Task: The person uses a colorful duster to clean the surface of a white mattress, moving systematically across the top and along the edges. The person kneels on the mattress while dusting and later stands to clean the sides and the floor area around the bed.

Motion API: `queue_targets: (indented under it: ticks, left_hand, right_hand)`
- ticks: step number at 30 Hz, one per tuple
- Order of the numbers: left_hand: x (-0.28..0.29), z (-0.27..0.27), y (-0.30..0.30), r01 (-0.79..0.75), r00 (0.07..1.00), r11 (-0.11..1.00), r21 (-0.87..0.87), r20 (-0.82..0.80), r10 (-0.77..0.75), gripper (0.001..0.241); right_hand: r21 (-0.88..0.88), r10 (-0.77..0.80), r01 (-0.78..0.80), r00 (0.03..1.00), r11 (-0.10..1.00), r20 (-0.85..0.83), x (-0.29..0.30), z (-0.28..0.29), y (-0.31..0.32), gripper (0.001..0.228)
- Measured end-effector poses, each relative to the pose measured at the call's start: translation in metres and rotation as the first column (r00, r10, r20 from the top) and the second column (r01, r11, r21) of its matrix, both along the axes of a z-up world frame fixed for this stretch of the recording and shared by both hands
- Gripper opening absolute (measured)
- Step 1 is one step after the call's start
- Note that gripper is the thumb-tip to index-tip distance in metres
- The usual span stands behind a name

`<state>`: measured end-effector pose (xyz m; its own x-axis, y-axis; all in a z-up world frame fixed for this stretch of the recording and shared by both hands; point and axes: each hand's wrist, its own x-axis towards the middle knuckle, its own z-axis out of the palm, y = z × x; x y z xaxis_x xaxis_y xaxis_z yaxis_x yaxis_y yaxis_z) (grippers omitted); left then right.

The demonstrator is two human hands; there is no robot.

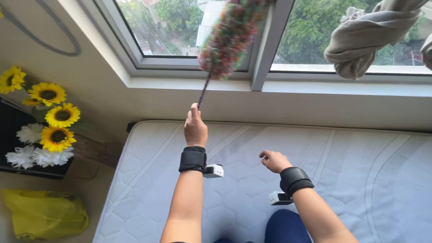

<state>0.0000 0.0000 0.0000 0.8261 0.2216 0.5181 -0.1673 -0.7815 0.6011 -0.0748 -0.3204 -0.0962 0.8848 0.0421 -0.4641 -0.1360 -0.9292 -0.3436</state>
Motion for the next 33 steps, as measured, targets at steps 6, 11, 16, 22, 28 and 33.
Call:
queue_targets:
  ticks: [6, 11, 16, 22, 28, 33]
  left_hand:
    - [0.02, -0.033, 0.008, -0.409, 0.895, 0.879, -0.246, -0.297, 0.334, 0.043]
    - [-0.011, -0.086, 0.044, -0.526, 0.838, 0.843, -0.112, -0.239, 0.491, 0.039]
    - [-0.079, -0.088, 0.001, -0.433, 0.835, 0.901, -0.023, -0.386, 0.392, 0.044]
    - [-0.143, -0.102, -0.006, -0.139, 0.833, 0.955, 0.26, -0.491, 0.255, 0.037]
    - [-0.146, -0.095, 0.07, -0.238, 0.775, 0.883, 0.404, -0.47, 0.423, 0.032]
    - [-0.145, -0.056, 0.126, -0.504, 0.747, 0.81, 0.299, -0.32, 0.583, 0.032]
  right_hand:
    - [0.031, 0.052, -0.051, 0.998, 0.998, -0.025, 0.017, -0.004, -0.057, 0.033]
    - [-0.011, 0.084, -0.085, 0.994, 0.996, -0.063, 0.036, -0.03, -0.114, 0.034]
    - [-0.06, 0.141, -0.148, 0.985, 0.987, -0.102, 0.058, -0.063, -0.128, 0.034]
    - [-0.101, 0.213, -0.228, 0.968, 0.968, -0.134, 0.09, -0.092, -0.082, 0.035]
    - [-0.069, 0.26, -0.267, 0.961, 0.961, -0.1, 0.07, -0.105, -0.012, 0.034]
    - [-0.089, 0.315, -0.33, 0.938, 0.94, -0.146, 0.021, -0.098, 0.029, 0.034]
